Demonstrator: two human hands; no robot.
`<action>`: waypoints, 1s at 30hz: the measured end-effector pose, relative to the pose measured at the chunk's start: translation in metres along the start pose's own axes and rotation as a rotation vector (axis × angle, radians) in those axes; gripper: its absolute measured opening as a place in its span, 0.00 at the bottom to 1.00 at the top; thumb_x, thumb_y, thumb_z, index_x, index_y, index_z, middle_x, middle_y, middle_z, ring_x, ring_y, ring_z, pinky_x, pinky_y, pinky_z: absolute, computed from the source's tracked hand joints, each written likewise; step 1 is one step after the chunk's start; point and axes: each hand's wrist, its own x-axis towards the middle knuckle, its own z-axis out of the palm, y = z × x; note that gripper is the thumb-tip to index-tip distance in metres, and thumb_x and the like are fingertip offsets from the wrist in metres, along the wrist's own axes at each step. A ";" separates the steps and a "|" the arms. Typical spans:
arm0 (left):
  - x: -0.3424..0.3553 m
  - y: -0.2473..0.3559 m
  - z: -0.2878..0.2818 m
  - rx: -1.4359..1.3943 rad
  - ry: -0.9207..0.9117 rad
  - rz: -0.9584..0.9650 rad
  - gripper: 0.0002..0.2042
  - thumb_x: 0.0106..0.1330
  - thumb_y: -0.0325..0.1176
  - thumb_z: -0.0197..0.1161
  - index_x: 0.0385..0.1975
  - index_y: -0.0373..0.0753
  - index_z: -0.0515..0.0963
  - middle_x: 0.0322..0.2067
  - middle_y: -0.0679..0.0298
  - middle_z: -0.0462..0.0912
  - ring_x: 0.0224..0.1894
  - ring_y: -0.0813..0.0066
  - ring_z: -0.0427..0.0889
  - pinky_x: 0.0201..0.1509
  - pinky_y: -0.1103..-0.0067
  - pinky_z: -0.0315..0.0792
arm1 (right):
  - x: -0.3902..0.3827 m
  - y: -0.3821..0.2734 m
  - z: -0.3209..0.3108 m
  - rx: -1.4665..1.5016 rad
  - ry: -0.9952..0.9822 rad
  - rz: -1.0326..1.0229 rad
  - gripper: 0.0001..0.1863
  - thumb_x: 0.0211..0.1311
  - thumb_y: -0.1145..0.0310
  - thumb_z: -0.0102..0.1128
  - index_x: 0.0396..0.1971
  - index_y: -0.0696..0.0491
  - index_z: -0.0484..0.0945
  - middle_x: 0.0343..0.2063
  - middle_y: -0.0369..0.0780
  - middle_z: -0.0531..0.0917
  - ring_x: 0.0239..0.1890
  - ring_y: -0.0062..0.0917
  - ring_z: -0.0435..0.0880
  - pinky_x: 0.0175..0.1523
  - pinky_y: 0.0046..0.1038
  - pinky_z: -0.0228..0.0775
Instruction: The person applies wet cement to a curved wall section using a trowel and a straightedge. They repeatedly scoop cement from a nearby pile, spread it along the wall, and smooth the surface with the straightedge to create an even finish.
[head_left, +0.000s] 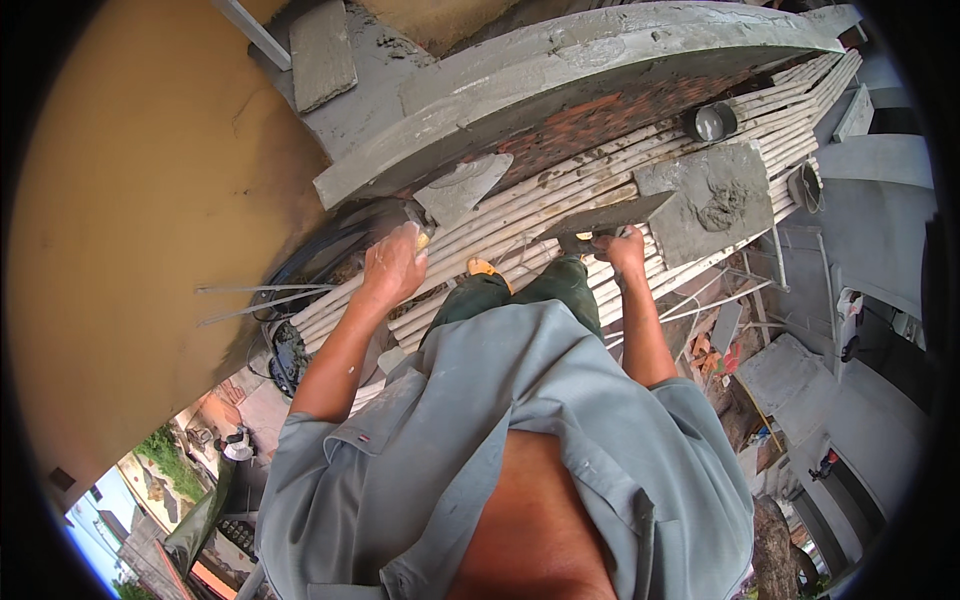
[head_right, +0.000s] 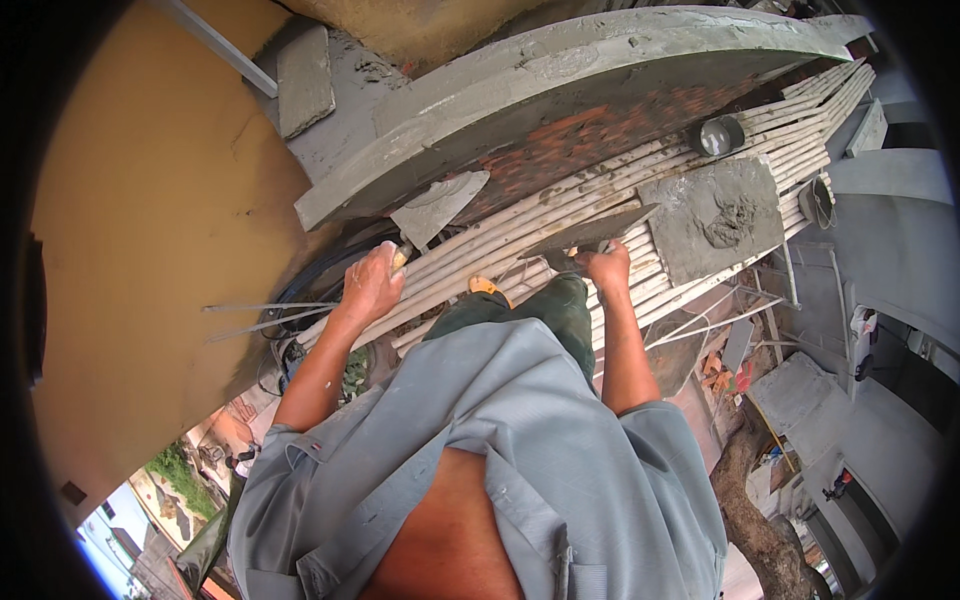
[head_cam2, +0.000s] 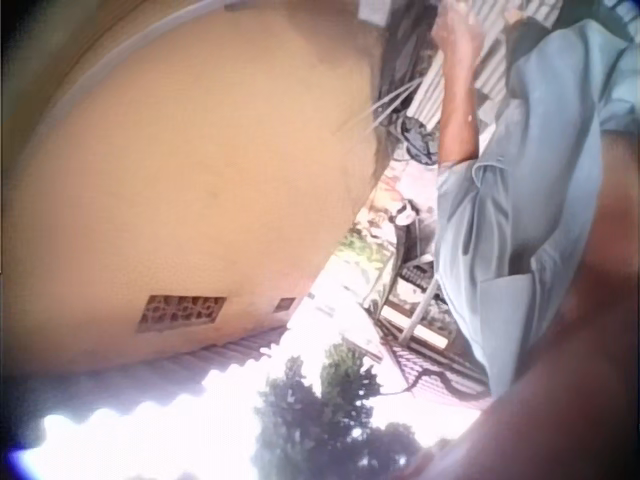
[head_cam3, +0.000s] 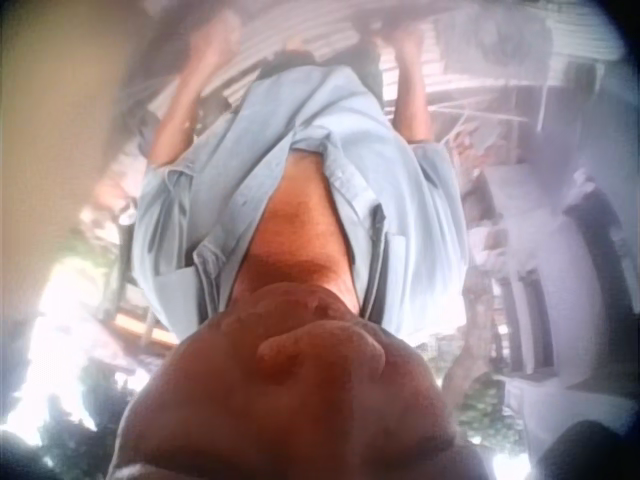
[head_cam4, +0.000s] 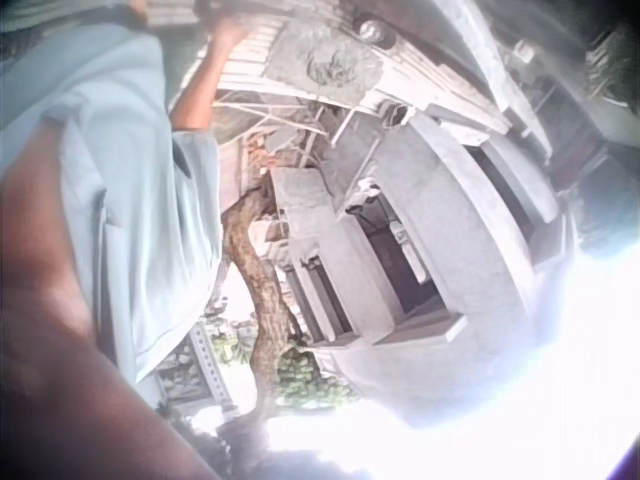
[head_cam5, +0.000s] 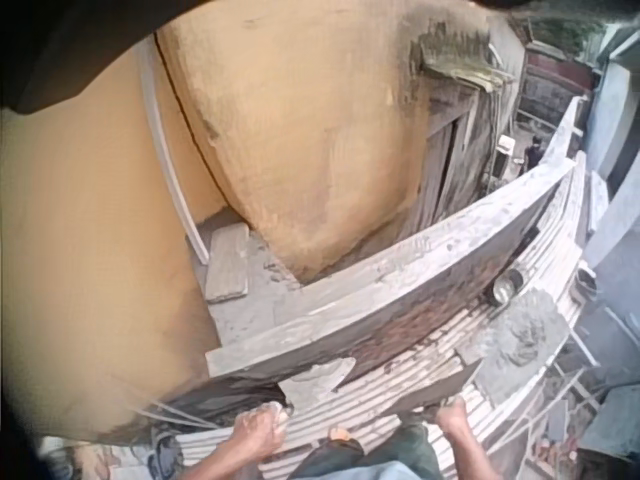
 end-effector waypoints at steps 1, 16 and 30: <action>0.007 0.001 0.000 0.029 -0.046 -0.026 0.15 0.63 0.34 0.64 0.43 0.33 0.71 0.40 0.42 0.82 0.45 0.38 0.82 0.47 0.52 0.73 | 0.002 0.002 -0.006 -0.016 -0.007 0.013 0.35 0.42 0.82 0.73 0.55 0.70 0.72 0.35 0.50 0.86 0.31 0.32 0.88 0.34 0.31 0.80; 0.061 0.118 -0.044 -0.040 0.081 0.225 0.14 0.65 0.34 0.65 0.40 0.33 0.68 0.35 0.40 0.79 0.41 0.33 0.78 0.42 0.51 0.71 | 0.050 0.044 -0.063 -0.005 0.130 -0.069 0.25 0.48 0.85 0.69 0.48 0.65 0.73 0.34 0.48 0.87 0.30 0.34 0.88 0.29 0.33 0.82; 0.142 0.188 -0.047 -0.123 -0.122 0.227 0.17 0.67 0.39 0.64 0.39 0.29 0.72 0.30 0.40 0.79 0.36 0.41 0.80 0.41 0.59 0.72 | 0.039 0.010 -0.123 0.067 0.090 0.043 0.42 0.43 0.82 0.73 0.63 0.72 0.68 0.33 0.49 0.87 0.29 0.30 0.88 0.31 0.30 0.79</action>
